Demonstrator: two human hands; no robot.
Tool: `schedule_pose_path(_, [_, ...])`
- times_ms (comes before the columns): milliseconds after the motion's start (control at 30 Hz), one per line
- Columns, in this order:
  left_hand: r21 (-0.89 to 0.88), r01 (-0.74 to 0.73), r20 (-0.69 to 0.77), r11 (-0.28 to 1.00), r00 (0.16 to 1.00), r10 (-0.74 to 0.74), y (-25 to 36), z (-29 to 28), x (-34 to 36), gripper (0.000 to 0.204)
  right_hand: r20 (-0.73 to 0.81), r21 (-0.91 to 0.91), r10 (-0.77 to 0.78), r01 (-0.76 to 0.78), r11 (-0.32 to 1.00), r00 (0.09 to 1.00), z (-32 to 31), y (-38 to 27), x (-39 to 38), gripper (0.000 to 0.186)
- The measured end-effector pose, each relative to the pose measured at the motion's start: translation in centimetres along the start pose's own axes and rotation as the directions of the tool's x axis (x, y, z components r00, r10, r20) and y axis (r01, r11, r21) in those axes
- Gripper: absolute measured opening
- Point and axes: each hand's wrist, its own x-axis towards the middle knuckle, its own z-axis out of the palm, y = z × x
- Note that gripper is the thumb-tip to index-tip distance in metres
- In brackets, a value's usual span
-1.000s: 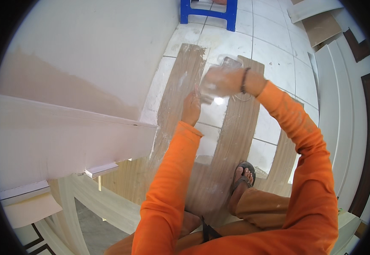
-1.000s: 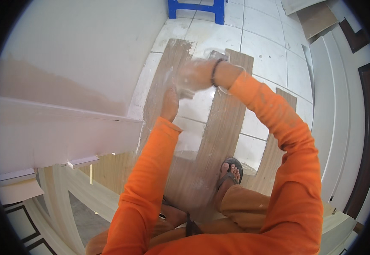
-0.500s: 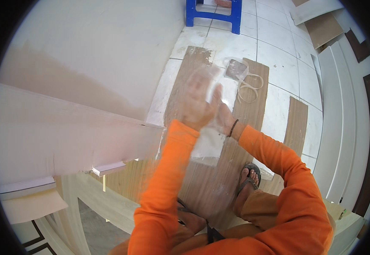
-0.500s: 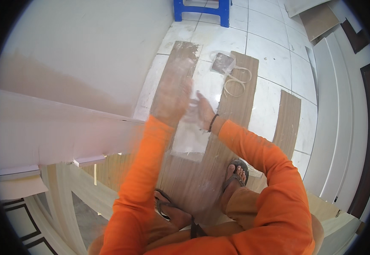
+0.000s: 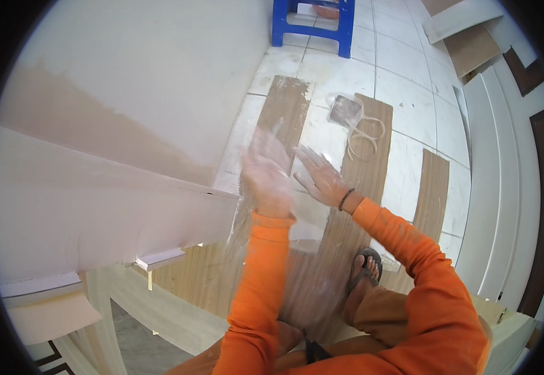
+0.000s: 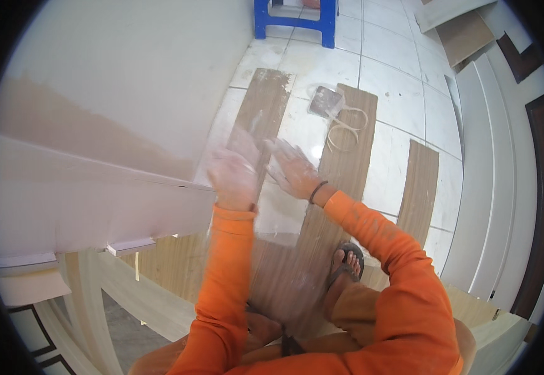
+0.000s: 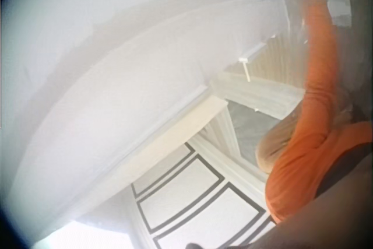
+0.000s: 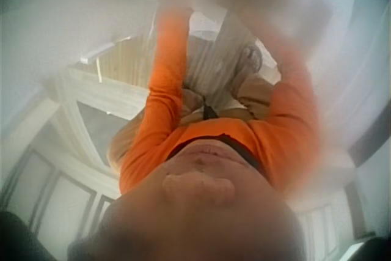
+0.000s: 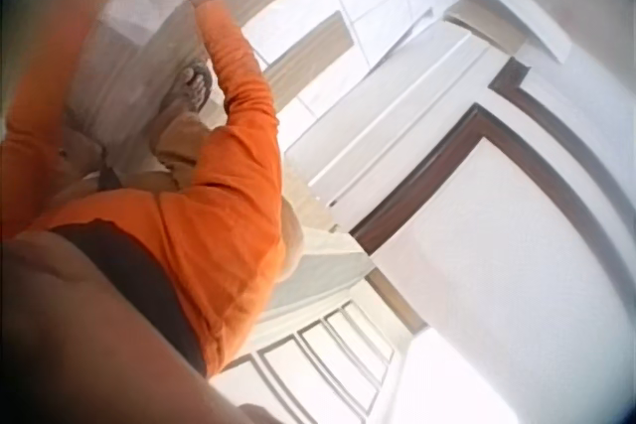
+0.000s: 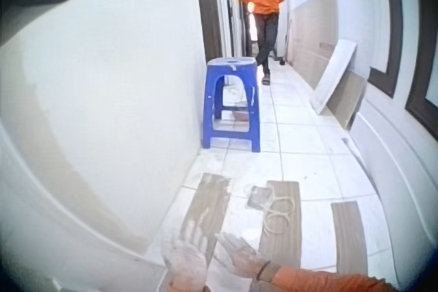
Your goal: The person squats on the floor and uses a putty knife to apply plaster to a white wall, smoothing it along the baseboard. The person stands up, retrieves more plaster from a bucket, and continues applying it to the wall.
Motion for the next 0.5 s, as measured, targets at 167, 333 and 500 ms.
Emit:
schedule_pose_path(167, [0.748,-0.481,0.558,0.457,0.829,-0.040,-0.5,-3.2,0.2,0.052,0.589,-0.036,-0.009,0.038,0.999,0.808,-0.7,-1.4,-0.3,0.037])
schedule_pose_path(333, [0.407,0.201,0.221,0.891,0.925,-0.310,-5.2,-7.7,-2.1,0.052,0.697,0.092,-0.132,0.095,0.991,0.705,-10.1,-3.6,5.3,0.034])
schedule_pose_path(500, [-0.272,0.460,-0.094,0.845,0.861,-0.499,-5.7,-6.7,-3.6,0.053,-0.115,0.318,-0.068,0.102,0.942,0.991,-3.0,-6.9,1.0,0.048])
